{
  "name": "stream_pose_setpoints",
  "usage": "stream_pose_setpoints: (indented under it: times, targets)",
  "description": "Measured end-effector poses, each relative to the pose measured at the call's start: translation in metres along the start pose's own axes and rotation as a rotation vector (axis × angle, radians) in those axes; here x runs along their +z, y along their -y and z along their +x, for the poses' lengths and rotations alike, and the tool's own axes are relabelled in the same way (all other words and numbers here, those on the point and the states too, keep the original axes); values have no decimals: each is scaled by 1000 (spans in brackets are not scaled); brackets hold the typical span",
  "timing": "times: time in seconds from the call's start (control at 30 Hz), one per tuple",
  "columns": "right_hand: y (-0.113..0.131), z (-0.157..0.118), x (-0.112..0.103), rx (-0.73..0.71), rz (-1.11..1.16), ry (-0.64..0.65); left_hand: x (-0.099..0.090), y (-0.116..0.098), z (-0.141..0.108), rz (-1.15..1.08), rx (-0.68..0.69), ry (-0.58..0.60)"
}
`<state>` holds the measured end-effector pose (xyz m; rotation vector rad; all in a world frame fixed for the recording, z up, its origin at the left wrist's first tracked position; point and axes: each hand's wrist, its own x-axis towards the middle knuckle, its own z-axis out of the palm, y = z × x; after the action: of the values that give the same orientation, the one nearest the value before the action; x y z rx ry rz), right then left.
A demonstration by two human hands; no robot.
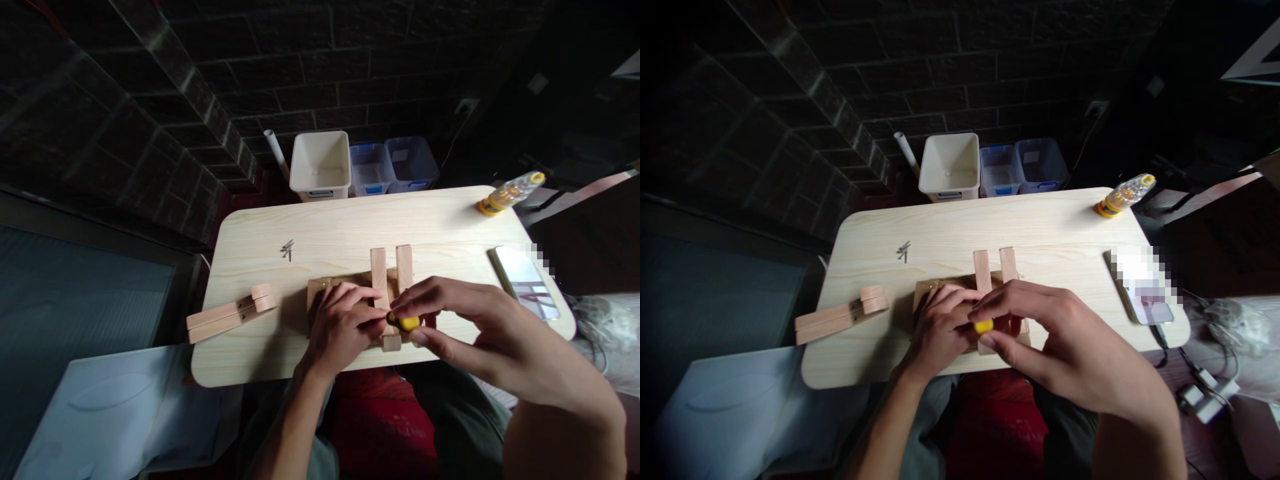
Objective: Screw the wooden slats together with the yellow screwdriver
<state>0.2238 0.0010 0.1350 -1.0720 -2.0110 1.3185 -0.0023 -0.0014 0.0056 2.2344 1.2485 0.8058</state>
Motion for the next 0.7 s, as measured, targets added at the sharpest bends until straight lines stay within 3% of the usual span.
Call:
stream_pose_setpoints:
  times: [0.7]
  targets:
    - [-4, -4, 6, 90, 45, 23, -1, -1, 1, 5, 5, 9]
